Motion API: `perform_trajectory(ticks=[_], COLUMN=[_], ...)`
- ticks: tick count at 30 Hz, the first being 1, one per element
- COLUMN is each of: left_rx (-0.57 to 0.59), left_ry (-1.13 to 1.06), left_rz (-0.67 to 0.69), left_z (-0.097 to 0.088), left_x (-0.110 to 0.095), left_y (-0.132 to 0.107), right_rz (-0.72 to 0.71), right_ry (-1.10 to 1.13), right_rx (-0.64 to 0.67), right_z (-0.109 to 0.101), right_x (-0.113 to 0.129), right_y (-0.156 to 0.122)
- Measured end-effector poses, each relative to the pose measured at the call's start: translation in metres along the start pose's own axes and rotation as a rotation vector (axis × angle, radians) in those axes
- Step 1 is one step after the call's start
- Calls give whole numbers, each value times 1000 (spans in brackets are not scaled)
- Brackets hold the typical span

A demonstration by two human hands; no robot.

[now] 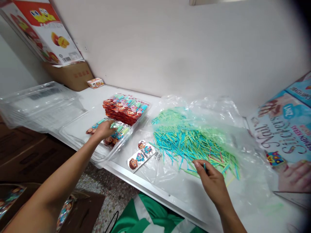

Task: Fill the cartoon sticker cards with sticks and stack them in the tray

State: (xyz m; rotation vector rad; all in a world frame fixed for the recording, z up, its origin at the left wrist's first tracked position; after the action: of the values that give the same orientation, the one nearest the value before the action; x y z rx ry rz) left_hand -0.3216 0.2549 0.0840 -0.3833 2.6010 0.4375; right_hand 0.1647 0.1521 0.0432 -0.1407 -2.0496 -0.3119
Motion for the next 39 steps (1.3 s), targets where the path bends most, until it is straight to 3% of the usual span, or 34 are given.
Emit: perform_trajectory(ticks=[2, 4, 7, 9, 12, 15, 19, 22, 25, 29, 32, 35, 39], left_rx=[-22, 27, 339, 402, 381, 339, 268, 439, 672, 739, 810, 777, 755], left_ry=[30, -79, -138, -46, 80, 44, -184, -546, -889, -1110, -1136, -1127, -1140], left_rz=[160, 352, 739, 850, 839, 824, 704, 407, 43, -262, -354, -421, -508], left_z=[-5, 3, 55, 92, 136, 147, 120, 112, 125, 146, 169, 187, 200], left_x=[-40, -89, -154, -167, -161, -158, -172, -186, -200, -203, -199, -189, -182], left_y=[-17, -47, -118, -149, -161, -159, -158, -173, -202, -224, -235, -236, -237], right_rz=[-8, -22, -41, -40, -33, -20, 9, 52, 35, 33, 24, -16, -100], right_ry=[3, 7, 6, 5, 1, 9, 64, 136, 200, 192, 177, 79, -307], right_rx=[23, 50, 81, 90, 91, 81, 74, 121, 211, 282, 360, 407, 339], right_z=[5, 12, 20, 22, 16, 8, 12, 31, 52, 60, 60, 52, 22], right_x=[2, 6, 13, 16, 17, 13, 10, 11, 15, 8, 2, -9, -42], right_y=[-2, -5, -10, -12, -15, -17, -18, -20, -25, -36, -45, -44, -27])
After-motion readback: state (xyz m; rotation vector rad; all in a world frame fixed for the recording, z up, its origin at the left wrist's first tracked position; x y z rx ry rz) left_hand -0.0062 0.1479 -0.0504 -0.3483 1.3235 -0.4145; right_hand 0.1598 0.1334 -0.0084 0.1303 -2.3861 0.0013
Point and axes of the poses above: each hand's wrist, its own y-axis towards the middle knuckle, its own z-axis out of the palm, x = y × z, the point moved 10 cm from there along y, towards the middle knuckle, and after that the axes turned 11 degrees about -x, right-handed, at the moved point
